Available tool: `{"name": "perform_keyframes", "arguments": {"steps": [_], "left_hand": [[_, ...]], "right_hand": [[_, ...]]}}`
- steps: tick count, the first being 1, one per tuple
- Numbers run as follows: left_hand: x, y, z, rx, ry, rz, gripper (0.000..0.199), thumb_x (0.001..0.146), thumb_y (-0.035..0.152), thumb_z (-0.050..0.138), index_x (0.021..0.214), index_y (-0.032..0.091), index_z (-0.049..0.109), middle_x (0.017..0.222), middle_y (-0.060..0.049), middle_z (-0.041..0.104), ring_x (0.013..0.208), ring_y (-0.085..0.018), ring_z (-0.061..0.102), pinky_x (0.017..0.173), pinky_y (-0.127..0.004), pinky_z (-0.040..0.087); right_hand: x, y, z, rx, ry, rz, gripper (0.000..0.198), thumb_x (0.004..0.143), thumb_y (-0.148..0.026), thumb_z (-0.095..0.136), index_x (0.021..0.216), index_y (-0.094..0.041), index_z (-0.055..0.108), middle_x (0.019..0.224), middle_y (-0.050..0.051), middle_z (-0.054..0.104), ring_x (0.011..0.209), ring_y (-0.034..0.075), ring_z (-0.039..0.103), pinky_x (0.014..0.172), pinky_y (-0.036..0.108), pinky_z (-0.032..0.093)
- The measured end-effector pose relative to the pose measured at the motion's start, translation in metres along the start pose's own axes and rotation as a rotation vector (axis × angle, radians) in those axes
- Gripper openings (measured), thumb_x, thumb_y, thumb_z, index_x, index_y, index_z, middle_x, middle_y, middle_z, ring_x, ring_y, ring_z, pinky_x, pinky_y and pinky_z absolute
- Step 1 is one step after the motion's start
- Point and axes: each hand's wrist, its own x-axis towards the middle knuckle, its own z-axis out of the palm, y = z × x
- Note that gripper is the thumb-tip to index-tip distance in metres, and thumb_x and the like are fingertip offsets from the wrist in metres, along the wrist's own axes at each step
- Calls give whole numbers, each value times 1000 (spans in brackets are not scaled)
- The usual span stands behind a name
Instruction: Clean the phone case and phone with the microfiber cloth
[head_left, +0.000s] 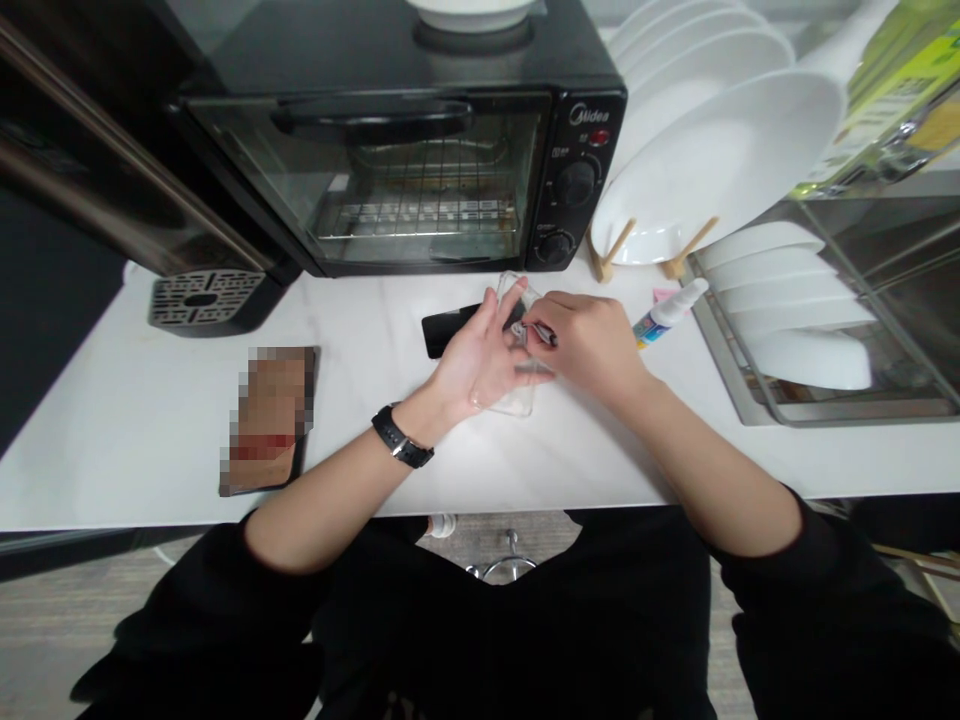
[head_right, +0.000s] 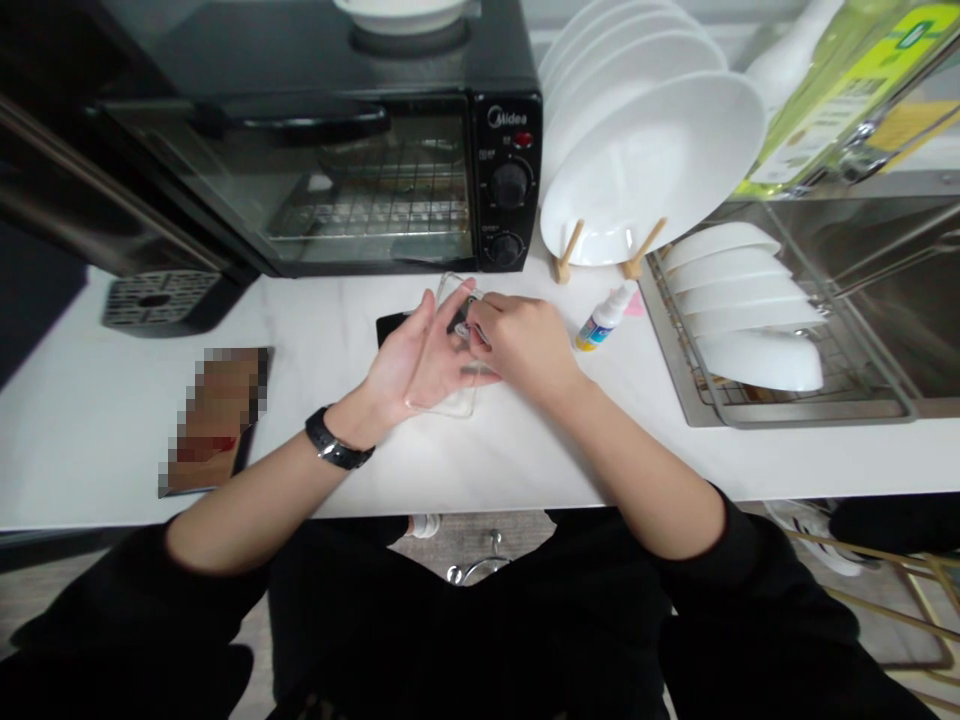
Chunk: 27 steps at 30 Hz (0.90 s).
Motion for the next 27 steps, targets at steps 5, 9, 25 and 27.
{"name": "perform_keyframes", "arguments": {"steps": [5,9,25,27], "left_hand": [[0,-9,0,-33,-84,-81,64,115,67,36,172,38,43,114,-7,79,96,-26,75,120,-68,50],[3,-12,-4,-9,-126,-148,63,115,67,30,162,30,53,106,-8,78,95,-28,77,113,-66,55],[2,-4,1,-79,-77,-45,65,118,64,28,161,25,57,116,-10,82,106,-27,79,103,-46,61],[1,-1,4,-105,-60,-3,61,119,60,28,167,29,51,105,-4,82,99,-23,79,101,-43,61]], "right_hand": [[2,0,3,-21,159,148,18,92,-15,65,98,-21,80,89,6,82,71,20,67,62,36,35],[0,-9,6,150,247,220,12,94,-19,69,98,-20,80,85,5,80,72,20,67,65,35,42],[1,-18,3,646,178,169,20,96,-22,72,112,-23,84,111,5,86,85,19,74,72,32,59],[0,-20,2,660,156,140,18,96,-22,72,109,-24,84,109,4,86,82,17,72,71,30,58]]}}
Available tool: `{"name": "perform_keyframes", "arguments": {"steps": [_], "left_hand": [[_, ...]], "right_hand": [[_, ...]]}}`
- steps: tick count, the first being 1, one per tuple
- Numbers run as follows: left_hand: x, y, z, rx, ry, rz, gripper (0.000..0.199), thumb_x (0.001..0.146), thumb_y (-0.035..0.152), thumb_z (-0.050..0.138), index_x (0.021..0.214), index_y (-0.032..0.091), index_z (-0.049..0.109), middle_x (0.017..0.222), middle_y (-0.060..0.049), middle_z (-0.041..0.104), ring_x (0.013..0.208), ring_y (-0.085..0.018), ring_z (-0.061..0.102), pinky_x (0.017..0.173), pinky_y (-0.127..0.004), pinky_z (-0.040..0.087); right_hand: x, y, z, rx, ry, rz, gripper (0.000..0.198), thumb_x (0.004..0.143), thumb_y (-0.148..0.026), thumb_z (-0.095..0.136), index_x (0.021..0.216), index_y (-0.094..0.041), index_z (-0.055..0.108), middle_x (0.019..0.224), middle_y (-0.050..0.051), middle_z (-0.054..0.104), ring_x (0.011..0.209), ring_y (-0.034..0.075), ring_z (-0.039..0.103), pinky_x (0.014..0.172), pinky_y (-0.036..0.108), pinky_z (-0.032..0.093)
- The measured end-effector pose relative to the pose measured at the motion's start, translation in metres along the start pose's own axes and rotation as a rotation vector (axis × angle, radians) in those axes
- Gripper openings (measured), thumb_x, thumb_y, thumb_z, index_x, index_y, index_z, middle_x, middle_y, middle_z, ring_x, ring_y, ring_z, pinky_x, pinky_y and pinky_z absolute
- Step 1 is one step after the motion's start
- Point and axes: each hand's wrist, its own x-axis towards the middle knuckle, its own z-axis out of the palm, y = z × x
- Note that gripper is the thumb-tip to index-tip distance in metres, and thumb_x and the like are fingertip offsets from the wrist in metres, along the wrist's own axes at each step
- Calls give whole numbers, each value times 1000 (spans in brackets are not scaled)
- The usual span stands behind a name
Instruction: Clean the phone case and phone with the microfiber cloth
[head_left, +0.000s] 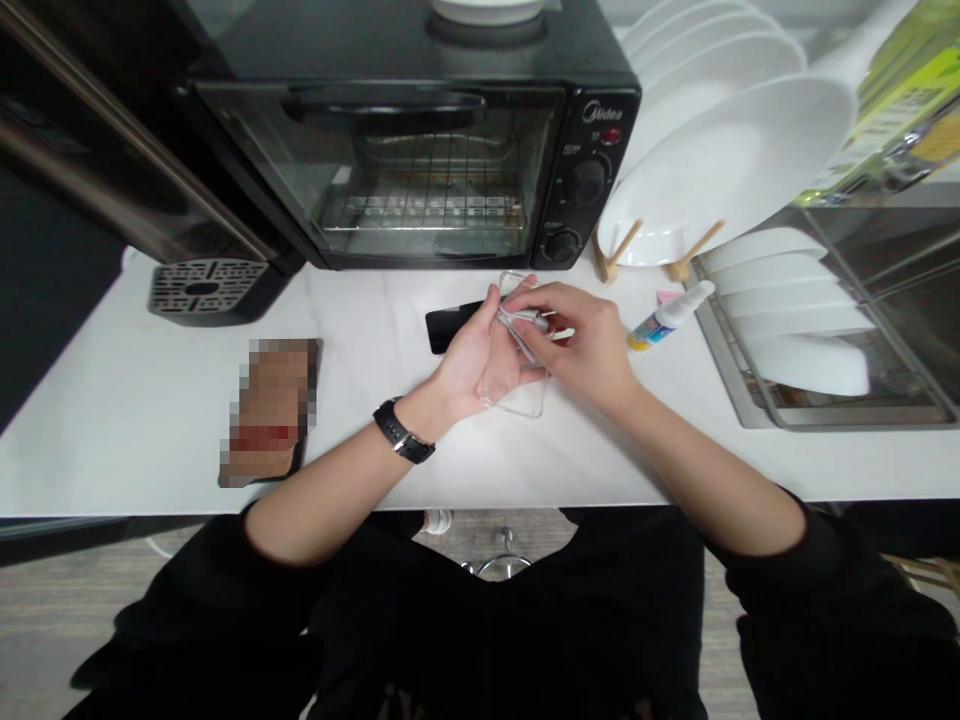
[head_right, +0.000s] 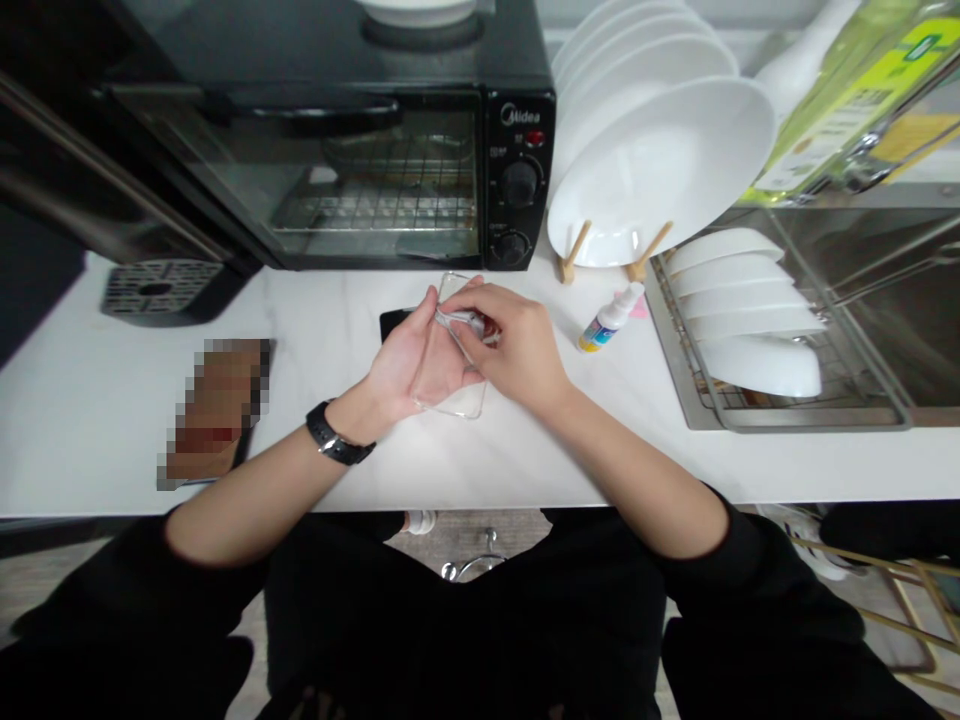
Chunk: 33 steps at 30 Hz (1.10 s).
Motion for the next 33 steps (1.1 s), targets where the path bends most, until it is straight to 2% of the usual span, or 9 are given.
{"name": "perform_keyframes", "arguments": {"steps": [5,7,9,12,15,18,21,26,33], "left_hand": [[-5,8,4,41,49,66,60,121,54,29,173,29,45,96,-2,80,81,-18,77,83,-31,61],[-5,11,1,98,58,79,62,120,59,29,174,34,44,105,-4,81,90,-22,79,82,-33,62],[-5,13,-3,120,70,102,64,118,64,31,175,39,43,121,-6,81,111,-29,80,87,-37,63],[-4,15,-7,106,81,141,64,117,67,31,175,41,41,134,-7,75,138,-35,72,92,-40,64],[-3,15,-8,98,83,188,65,117,67,27,176,42,37,125,-7,74,142,-33,70,92,-36,64],[-2,14,-8,99,77,237,67,117,68,28,178,41,32,114,-6,74,136,-29,73,94,-33,62],[-1,12,-10,98,87,258,68,117,68,32,178,39,35,118,-7,75,130,-27,75,99,-34,62],[0,11,-9,84,137,255,69,115,68,37,178,39,35,141,-10,74,138,-31,71,116,-44,57],[-2,19,-4,143,166,261,69,115,71,30,176,41,38,134,-10,75,144,-30,68,113,-43,58]], "right_hand": [[-5,-6,3,57,-129,-118,19,97,-19,69,107,-24,84,106,1,87,80,14,74,70,27,57],[-8,-8,4,73,-184,-158,19,98,-19,70,111,-25,83,108,0,88,89,16,79,79,29,60],[-11,-9,6,102,-239,-184,19,99,-22,72,115,-26,82,110,0,89,97,17,82,89,30,62],[-13,-9,9,167,-299,-207,18,103,-28,75,119,-26,82,109,0,89,96,16,82,92,30,64],[-14,-8,11,198,-292,-196,17,103,-37,79,116,-26,83,108,2,89,98,17,83,92,30,64],[-13,-6,11,185,-282,-190,14,103,-37,80,111,-25,85,107,2,89,98,18,83,93,31,63],[-11,-5,7,184,-332,-224,13,104,-33,79,110,-24,85,108,3,89,98,18,83,90,31,62],[-8,-5,-4,10,-460,-202,11,102,-21,75,106,-24,85,105,3,87,92,19,80,84,32,58],[-4,-9,-7,-317,-486,-118,14,94,-11,70,89,-22,77,92,2,81,83,18,72,74,30,42]]}}
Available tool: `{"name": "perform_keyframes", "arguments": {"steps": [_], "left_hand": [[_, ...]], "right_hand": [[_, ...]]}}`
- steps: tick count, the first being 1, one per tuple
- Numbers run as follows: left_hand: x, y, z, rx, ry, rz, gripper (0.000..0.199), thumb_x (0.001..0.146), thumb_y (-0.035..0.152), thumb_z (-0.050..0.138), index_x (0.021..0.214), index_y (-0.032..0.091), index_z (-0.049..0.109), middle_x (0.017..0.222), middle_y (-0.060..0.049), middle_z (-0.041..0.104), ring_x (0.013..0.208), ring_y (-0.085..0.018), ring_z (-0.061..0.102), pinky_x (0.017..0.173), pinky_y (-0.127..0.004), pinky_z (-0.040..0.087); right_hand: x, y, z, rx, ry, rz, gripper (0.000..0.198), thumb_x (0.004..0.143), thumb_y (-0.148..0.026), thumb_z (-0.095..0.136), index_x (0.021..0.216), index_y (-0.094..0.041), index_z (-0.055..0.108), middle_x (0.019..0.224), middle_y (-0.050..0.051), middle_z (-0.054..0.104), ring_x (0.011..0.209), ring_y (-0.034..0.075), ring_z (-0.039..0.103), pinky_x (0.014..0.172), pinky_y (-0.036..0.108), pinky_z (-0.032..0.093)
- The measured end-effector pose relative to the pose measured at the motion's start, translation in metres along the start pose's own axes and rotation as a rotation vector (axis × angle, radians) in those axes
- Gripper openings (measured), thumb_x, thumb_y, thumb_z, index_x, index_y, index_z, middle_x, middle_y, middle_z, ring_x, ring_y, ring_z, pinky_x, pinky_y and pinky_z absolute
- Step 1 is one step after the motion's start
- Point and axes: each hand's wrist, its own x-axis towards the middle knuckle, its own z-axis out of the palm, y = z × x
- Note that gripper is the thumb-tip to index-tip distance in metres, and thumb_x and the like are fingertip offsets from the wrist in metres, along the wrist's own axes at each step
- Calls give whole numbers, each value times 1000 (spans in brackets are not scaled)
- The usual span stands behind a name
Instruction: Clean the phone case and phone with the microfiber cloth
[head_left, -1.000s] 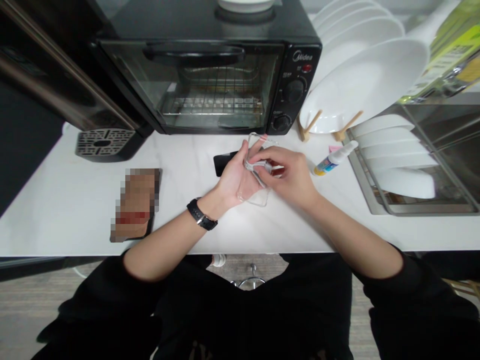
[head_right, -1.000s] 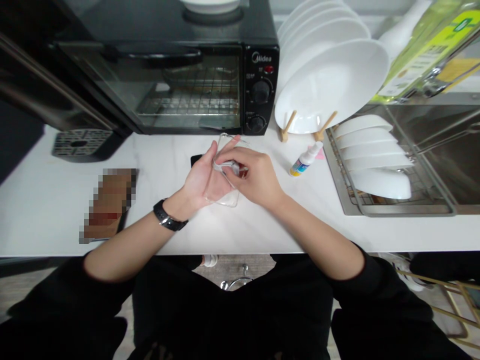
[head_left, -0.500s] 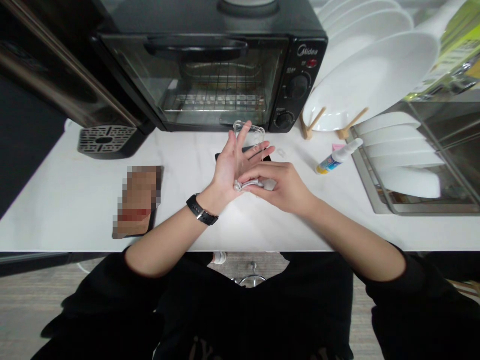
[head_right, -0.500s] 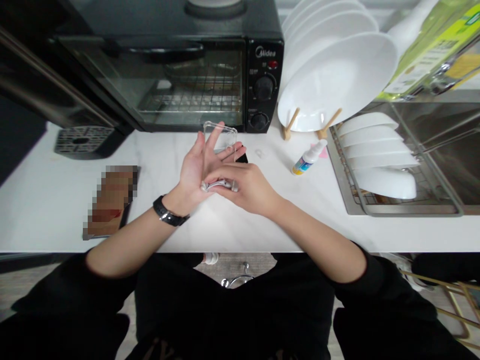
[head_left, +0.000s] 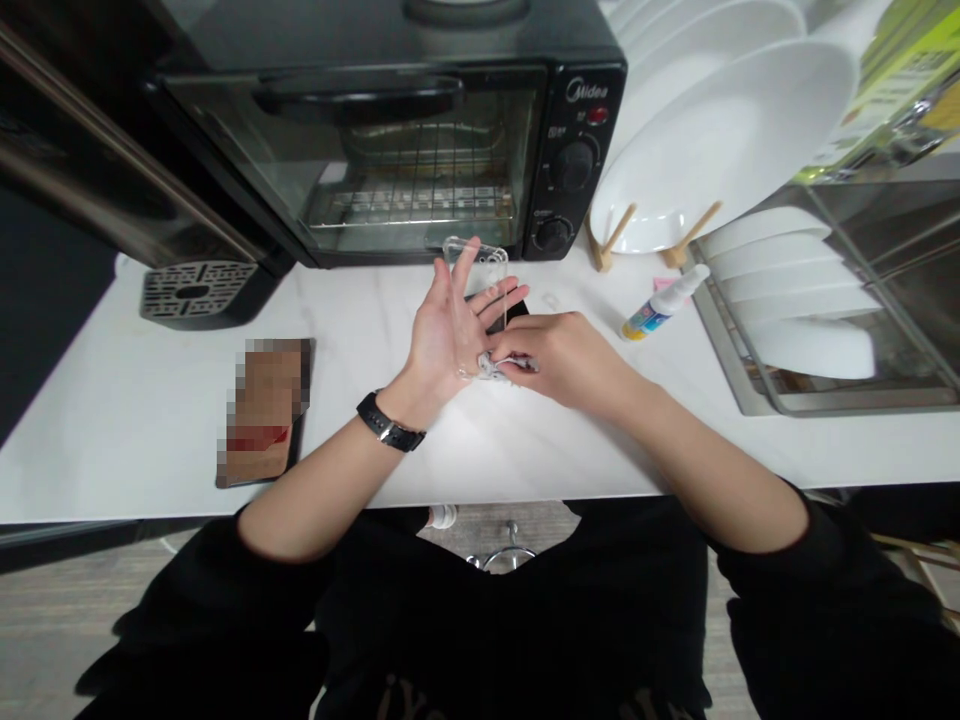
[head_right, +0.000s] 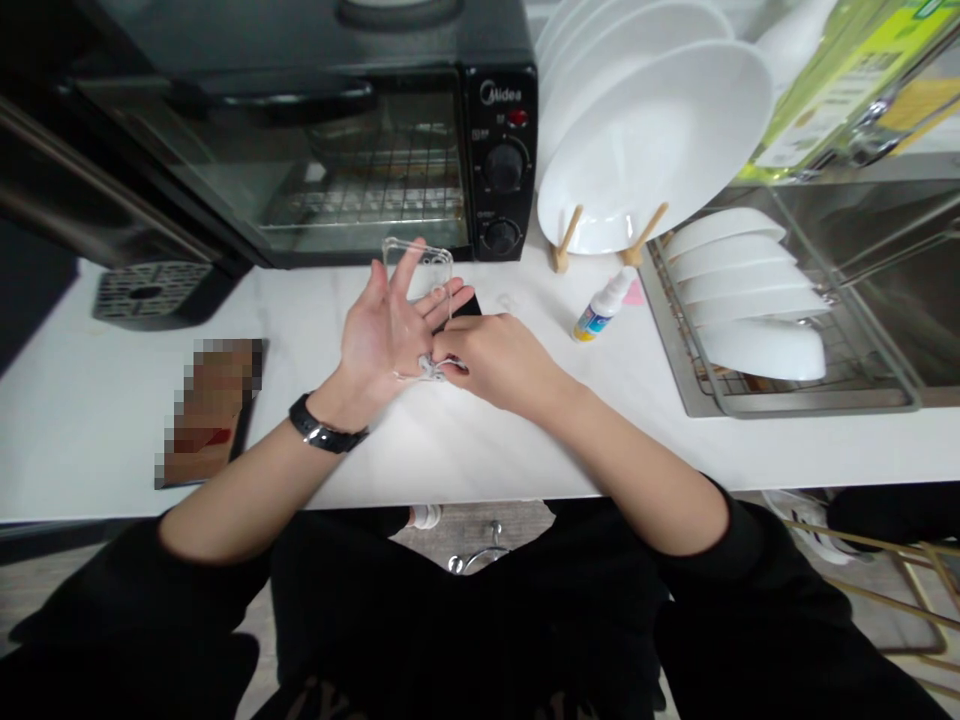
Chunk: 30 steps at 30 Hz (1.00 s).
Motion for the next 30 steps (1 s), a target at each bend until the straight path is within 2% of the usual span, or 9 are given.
{"name": "perform_keyframes", "arguments": {"steps": [4,6,10,15,19,24,27,30], "left_hand": [[0,-1,1,38,-7,2,68,116,69,25,177,40,36,117,-8,77,137,-29,72,110,-42,59],[-2,-5,4,27,-11,-29,67,117,66,26,178,39,35,115,-7,77,133,-28,73,112,-44,58],[-5,-16,9,-38,-51,-129,64,119,61,29,178,37,35,129,-8,78,133,-30,73,116,-51,58],[-5,-22,4,-34,-109,-225,60,115,65,42,171,42,47,144,-8,74,130,-32,71,117,-58,57],[-5,-18,3,-32,-152,-245,63,113,66,44,171,41,47,144,-9,74,128,-33,72,120,-63,53],[-7,-15,8,28,-127,-251,63,114,69,39,171,41,46,135,-7,77,126,-33,74,120,-65,53],[-6,-17,8,23,-138,-288,62,116,67,37,166,35,52,136,-8,78,120,-32,77,114,-61,59],[-6,-18,7,-9,-139,-319,59,118,61,37,160,26,58,122,-8,82,102,-27,81,99,-48,68]], "right_hand": [[3,-2,1,-51,40,95,12,94,-12,67,90,-20,75,91,3,79,83,19,69,75,31,41],[4,-2,0,-64,95,144,13,93,-11,66,90,-20,75,95,5,80,85,19,69,77,32,41],[7,5,-3,-168,207,294,12,93,-11,67,90,-19,76,93,7,79,80,20,67,72,34,39],[11,17,-3,-250,336,412,16,94,-12,68,104,-18,79,96,8,81,83,24,71,72,36,40],[11,20,-1,-252,432,393,19,95,-13,69,110,-18,80,98,8,83,87,26,74,73,35,44],[9,19,3,-132,514,295,16,97,-15,68,103,-19,83,93,7,82,82,23,72,74,35,49],[9,16,7,79,574,221,13,98,-20,70,100,-20,83,96,6,83,80,20,71,73,33,53],[10,11,12,244,574,131,13,99,-22,71,96,-20,83,93,4,82,77,17,69,70,30,52]]}}
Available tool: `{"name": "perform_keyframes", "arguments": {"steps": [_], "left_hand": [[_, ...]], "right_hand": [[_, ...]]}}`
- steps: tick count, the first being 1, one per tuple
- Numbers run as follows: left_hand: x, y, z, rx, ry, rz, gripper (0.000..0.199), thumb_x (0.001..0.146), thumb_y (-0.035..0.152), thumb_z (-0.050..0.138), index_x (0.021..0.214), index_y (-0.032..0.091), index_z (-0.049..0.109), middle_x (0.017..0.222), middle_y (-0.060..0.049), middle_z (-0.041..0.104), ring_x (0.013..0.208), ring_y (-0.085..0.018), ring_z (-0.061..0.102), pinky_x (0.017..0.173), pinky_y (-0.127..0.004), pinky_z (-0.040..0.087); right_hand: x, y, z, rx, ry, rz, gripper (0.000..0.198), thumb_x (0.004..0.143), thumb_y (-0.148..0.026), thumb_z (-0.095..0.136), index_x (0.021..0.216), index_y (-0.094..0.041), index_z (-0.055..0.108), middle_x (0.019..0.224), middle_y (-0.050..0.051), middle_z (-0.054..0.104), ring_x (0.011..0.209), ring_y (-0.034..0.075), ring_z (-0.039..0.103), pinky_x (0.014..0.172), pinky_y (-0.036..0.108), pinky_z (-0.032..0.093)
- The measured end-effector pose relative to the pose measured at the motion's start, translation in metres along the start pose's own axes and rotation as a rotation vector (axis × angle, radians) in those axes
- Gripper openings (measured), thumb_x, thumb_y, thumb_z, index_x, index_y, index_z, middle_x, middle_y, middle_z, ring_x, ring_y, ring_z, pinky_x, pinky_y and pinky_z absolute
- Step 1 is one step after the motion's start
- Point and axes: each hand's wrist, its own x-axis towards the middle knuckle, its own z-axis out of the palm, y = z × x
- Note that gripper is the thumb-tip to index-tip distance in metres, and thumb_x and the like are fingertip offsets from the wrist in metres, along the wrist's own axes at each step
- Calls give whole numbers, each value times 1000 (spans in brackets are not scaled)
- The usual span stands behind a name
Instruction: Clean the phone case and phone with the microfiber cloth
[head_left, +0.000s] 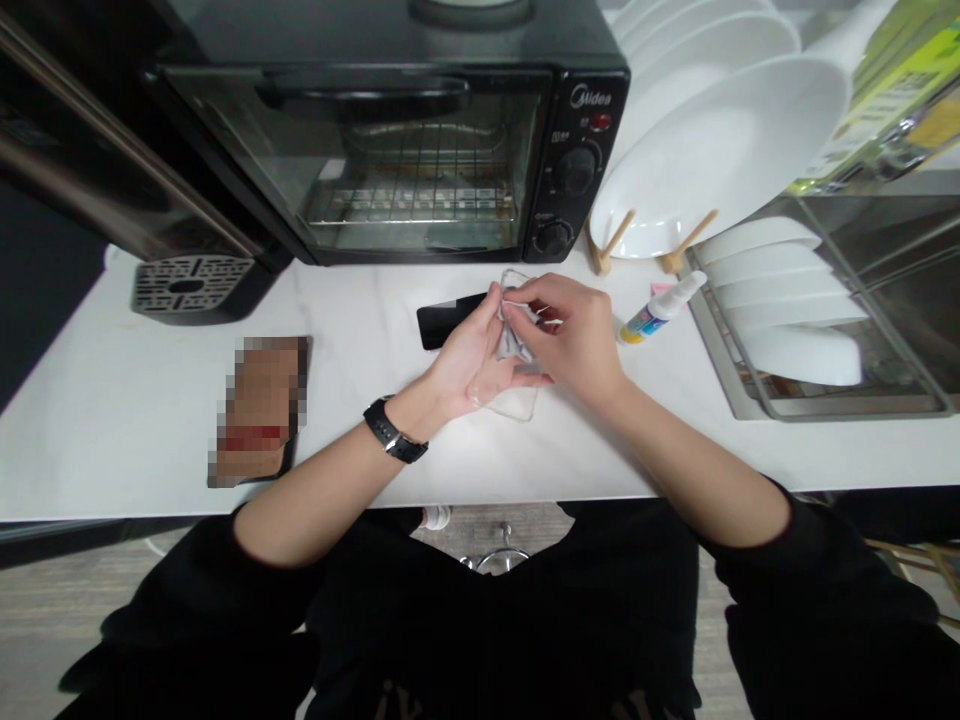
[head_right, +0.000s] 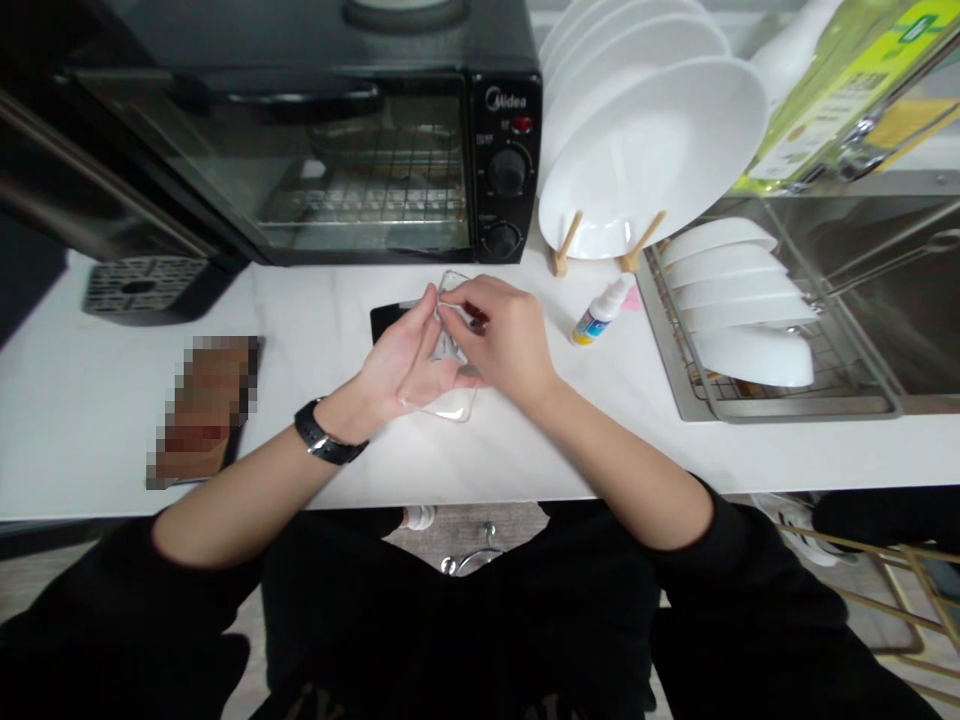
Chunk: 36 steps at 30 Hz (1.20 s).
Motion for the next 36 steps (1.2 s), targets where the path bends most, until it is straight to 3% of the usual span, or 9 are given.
{"name": "perform_keyframes", "arguments": {"steps": [3,6,10,14,18,23,29,36], "left_hand": [[-2,3,0,-61,27,49,57,120,53,36,165,25,54,99,-2,82,82,-19,79,76,-30,66],[-5,11,1,-49,27,74,61,120,54,29,175,31,43,88,0,79,69,-18,76,67,-27,61],[-8,18,1,-9,39,169,67,119,62,24,179,35,34,95,-4,78,90,-22,81,85,-33,63],[-6,18,0,-24,88,260,69,118,64,27,179,32,35,111,-10,78,107,-24,80,104,-36,57],[-5,17,-1,-32,92,283,68,118,64,30,178,34,36,132,-12,76,111,-25,78,109,-37,55],[-7,21,-1,-8,131,287,70,116,67,27,179,36,33,115,-10,79,123,-29,77,104,-39,59],[-7,27,-4,3,126,328,68,115,68,29,178,41,34,116,-9,77,136,-30,72,107,-40,58],[-3,23,-7,-46,109,282,66,115,67,30,176,41,39,130,-8,79,132,-30,75,95,-36,63]], "right_hand": [[-4,-3,5,83,-83,-34,13,100,-24,72,96,-21,83,90,3,80,73,15,65,68,29,49],[-9,-7,9,164,-181,-98,12,102,-27,74,95,-22,82,91,1,81,76,14,67,72,29,51],[-15,-12,13,287,-324,-264,12,105,-23,72,96,-21,81,94,2,83,85,14,75,82,29,56],[-15,-13,10,277,-405,-342,14,105,-17,68,97,-20,80,93,3,82,85,14,75,80,28,56],[-10,-13,2,234,-480,-336,16,102,-15,67,92,-19,79,89,2,79,79,14,71,77,28,52],[-5,-16,-9,138,-597,-203,20,97,-13,64,83,-23,74,83,-3,72,74,12,62,75,28,45],[0,-16,-9,-92,-579,-85,21,90,-7,64,75,-21,66,84,-3,69,72,11,54,72,29,37],[-1,-13,-2,-278,-403,-4,16,91,-9,65,80,-20,68,81,0,70,75,15,57,74,31,37]]}}
